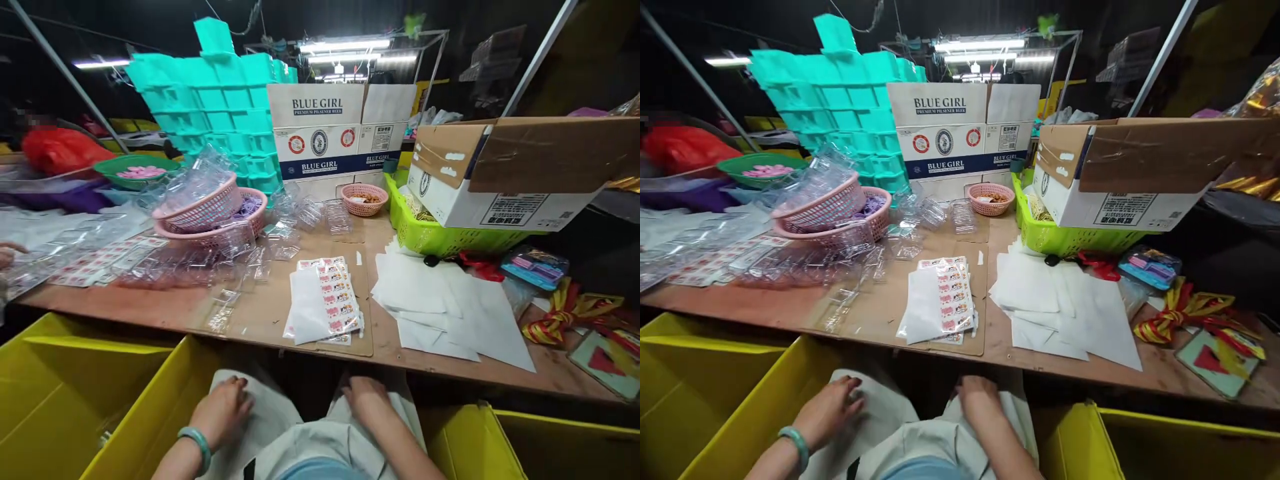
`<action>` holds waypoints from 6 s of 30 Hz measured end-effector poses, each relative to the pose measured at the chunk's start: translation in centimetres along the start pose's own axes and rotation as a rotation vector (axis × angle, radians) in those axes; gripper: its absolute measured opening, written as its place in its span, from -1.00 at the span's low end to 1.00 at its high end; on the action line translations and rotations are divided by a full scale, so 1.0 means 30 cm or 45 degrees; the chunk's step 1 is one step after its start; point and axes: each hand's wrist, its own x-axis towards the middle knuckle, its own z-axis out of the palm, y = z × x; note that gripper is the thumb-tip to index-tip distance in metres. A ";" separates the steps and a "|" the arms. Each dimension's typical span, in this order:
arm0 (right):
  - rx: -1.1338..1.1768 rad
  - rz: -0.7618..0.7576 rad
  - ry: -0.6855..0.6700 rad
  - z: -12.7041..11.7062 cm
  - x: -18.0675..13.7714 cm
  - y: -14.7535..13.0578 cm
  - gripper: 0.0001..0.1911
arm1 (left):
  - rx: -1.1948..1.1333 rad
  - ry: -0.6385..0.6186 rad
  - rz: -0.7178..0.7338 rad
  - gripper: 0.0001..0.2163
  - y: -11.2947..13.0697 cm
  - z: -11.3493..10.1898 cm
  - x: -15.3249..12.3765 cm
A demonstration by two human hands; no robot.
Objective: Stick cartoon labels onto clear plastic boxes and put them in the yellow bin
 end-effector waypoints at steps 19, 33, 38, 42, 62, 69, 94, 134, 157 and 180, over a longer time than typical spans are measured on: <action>0.223 -0.193 -0.444 -0.124 -0.457 0.178 -0.78 | 0.043 -0.196 0.472 -0.91 -0.186 0.188 -0.275; -0.404 -0.815 0.691 -0.354 0.052 -0.022 -0.50 | -1.471 -0.545 0.729 -0.65 0.324 -0.096 -0.178; -0.432 -1.098 0.690 -0.384 0.165 -0.002 -0.78 | -1.994 -0.638 0.446 -0.62 0.455 -0.131 -0.107; -0.223 -1.298 0.849 -0.402 0.190 0.048 -0.74 | -2.464 -0.541 0.227 -0.60 0.518 -0.178 -0.026; 0.686 -0.566 0.942 -0.285 0.192 -0.106 -0.77 | -2.621 0.248 0.239 -0.52 0.639 -0.230 0.157; 0.566 -0.625 1.029 -0.288 0.215 -0.096 -0.78 | -2.597 0.123 0.294 -0.53 0.615 -0.239 0.198; 1.641 0.005 0.756 -0.313 0.254 -0.147 -0.83 | -2.400 -0.134 0.154 -0.59 0.554 -0.284 0.211; 0.062 -0.493 1.069 -0.717 1.241 -0.054 -0.28 | -2.495 -0.373 0.352 -0.69 0.511 -0.543 0.431; 0.762 -0.603 0.946 -0.612 0.740 0.007 -0.35 | -2.622 -0.060 0.344 -0.51 0.669 -0.627 0.699; 1.472 -0.092 0.853 -0.615 0.410 -0.136 -0.79 | -2.603 -0.321 0.292 -0.61 0.442 -0.437 0.375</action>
